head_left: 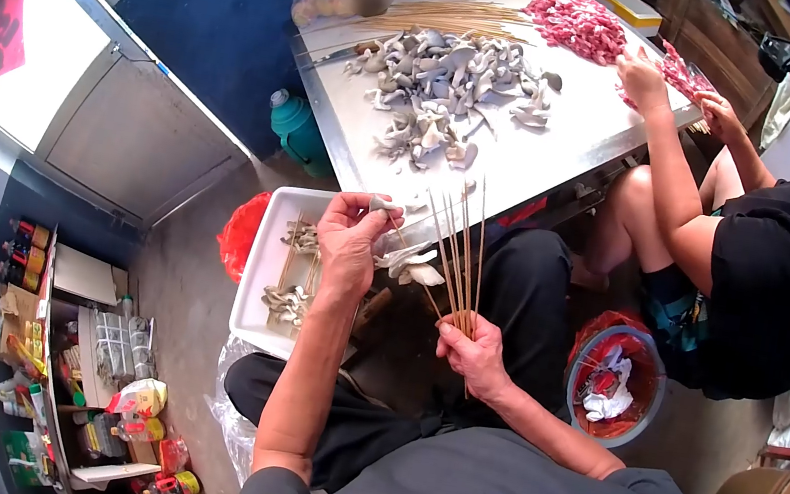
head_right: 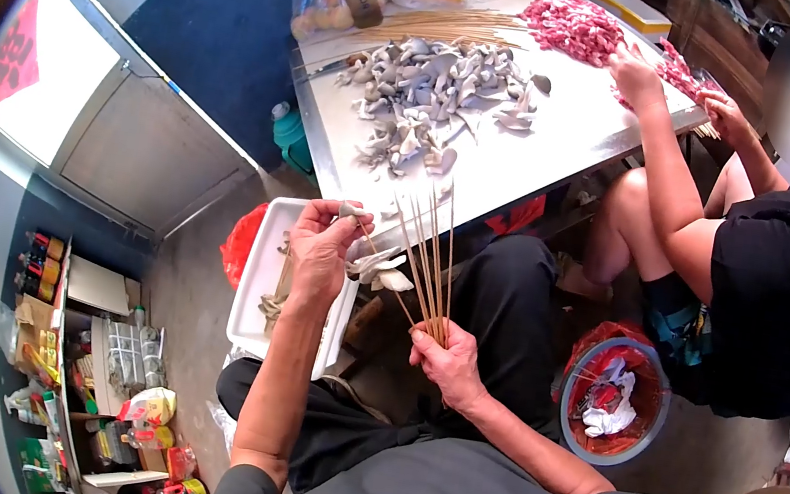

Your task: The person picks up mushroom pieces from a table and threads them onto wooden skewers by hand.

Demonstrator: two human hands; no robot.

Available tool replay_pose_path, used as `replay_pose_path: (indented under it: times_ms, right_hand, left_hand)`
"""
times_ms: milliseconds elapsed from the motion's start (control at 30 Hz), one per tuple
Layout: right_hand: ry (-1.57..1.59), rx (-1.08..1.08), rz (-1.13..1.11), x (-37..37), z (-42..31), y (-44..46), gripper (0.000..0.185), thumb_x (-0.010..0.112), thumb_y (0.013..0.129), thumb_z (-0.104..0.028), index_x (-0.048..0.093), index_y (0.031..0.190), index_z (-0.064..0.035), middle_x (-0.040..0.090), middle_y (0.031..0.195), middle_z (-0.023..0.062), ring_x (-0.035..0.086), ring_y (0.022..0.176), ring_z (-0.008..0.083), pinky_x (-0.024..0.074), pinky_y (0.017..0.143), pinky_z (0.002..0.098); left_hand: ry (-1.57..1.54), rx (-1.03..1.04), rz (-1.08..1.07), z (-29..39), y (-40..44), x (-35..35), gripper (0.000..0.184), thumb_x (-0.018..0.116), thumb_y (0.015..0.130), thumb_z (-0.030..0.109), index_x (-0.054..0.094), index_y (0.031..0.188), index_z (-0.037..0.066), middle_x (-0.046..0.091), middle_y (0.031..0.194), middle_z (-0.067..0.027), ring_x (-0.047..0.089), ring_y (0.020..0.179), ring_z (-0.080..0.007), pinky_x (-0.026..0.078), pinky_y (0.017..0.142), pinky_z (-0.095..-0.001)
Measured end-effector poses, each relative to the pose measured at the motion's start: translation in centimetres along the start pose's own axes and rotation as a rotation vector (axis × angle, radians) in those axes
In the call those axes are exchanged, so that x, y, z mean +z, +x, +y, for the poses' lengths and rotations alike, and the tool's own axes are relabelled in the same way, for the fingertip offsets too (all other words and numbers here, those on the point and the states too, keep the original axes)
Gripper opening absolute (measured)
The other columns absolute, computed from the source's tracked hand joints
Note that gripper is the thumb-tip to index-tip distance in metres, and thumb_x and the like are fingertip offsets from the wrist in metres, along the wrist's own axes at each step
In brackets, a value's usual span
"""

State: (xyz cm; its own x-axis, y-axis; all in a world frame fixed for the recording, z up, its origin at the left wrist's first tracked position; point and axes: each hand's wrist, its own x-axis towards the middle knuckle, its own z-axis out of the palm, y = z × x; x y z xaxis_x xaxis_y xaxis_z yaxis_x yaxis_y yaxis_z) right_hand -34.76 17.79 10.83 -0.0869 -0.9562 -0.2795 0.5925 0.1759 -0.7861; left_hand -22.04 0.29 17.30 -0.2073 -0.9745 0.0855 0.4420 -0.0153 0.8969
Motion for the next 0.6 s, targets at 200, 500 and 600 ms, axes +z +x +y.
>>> replay_pose_path:
  times_ms: [200,500,600]
  right_hand:
    - [0.003,0.012,0.007,0.0,0.0,-0.2,0.009,0.061,0.09,-0.012,0.058,0.095,-0.0049,0.058,0.063,0.0012,0.038,0.043,0.0027,0.0276,0.04,0.0183]
    - [0.034,0.019,0.015,-0.1,0.1,-0.4,0.011,0.061,0.091,-0.014,0.058,0.096,-0.0049,0.058,0.064,0.0018,0.038,0.044,0.0027,0.0278,0.04,0.018]
    - [0.05,-0.005,0.02,-0.2,0.1,-0.2,0.011,0.061,0.091,-0.014,0.058,0.097,-0.005,0.058,0.064,0.0018,0.038,0.043,0.0027,0.0276,0.04,0.018]
  left_hand:
    - [0.05,-0.047,-0.031,0.0,-0.5,-0.3,0.011,0.062,0.084,-0.004,0.055,0.092,-0.001,0.065,0.091,-0.0127,0.067,0.082,-0.0192,0.057,0.074,-0.0301]
    - [0.331,-0.171,-0.19,1.6,-0.8,-0.6,0.005,0.064,0.082,0.005,0.062,0.083,0.0,0.068,0.085,-0.0094,0.062,0.072,-0.0104,0.049,0.067,-0.0225]
    - [0.469,-0.187,-0.307,2.6,-1.0,0.4,0.008,0.063,0.08,0.007,0.066,0.081,0.0,0.069,0.086,-0.0065,0.054,0.07,-0.0049,0.042,0.063,-0.0197]
